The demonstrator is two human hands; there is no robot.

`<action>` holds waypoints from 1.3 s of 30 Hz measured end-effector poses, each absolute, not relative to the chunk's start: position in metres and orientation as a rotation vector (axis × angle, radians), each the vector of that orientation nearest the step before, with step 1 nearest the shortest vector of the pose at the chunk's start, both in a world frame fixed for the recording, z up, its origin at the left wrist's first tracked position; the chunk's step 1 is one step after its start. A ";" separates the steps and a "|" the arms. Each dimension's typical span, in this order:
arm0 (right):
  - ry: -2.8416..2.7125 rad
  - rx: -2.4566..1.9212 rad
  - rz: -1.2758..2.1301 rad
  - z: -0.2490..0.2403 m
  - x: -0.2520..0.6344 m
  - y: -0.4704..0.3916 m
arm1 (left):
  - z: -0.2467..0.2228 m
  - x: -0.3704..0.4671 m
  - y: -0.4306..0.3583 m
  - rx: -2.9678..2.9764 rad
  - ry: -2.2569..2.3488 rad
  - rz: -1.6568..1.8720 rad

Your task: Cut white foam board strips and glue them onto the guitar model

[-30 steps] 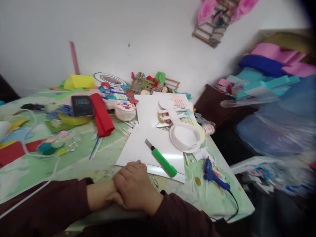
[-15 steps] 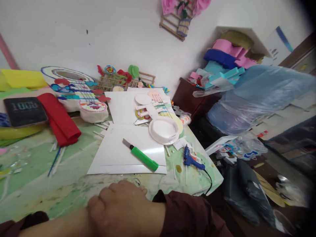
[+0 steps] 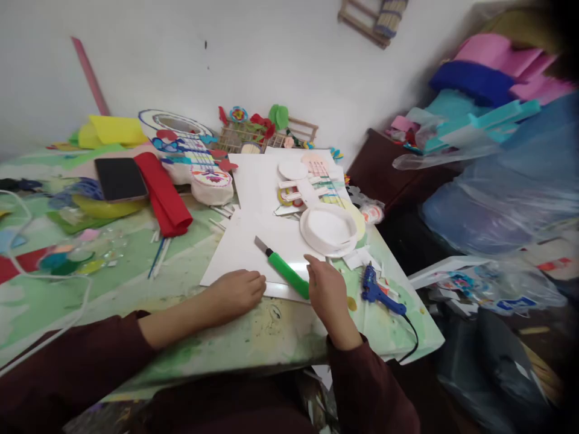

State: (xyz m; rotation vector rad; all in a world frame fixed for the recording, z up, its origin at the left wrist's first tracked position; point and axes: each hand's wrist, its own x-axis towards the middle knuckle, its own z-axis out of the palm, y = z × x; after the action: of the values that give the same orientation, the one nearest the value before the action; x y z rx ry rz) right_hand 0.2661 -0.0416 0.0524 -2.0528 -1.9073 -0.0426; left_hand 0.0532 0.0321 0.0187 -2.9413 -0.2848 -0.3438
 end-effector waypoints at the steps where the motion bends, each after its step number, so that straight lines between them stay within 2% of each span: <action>1: -1.964 -2.057 -0.034 0.050 0.266 -0.040 | 0.015 0.059 0.030 -2.953 -0.293 -0.308; 12: -2.180 -2.110 0.041 0.032 0.259 -0.028 | -0.008 0.085 0.031 -2.906 -0.332 -0.172; 22: -1.612 -2.101 0.230 0.031 0.278 -0.049 | -0.005 0.094 0.027 -2.893 -0.377 -0.141; 32: -1.233 -1.976 0.186 0.004 0.311 -0.052 | -0.010 0.085 0.032 -2.874 -0.375 -0.101; 39: -1.049 -1.893 0.517 0.008 0.318 -0.039 | -0.004 0.083 0.033 -2.936 -0.404 -0.230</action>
State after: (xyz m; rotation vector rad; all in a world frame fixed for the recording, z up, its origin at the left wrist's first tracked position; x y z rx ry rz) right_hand 0.3182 -0.0386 0.0079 -1.8927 -1.0486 0.5168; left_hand 0.0835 0.0332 -0.0037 -2.9364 -0.4044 -0.2301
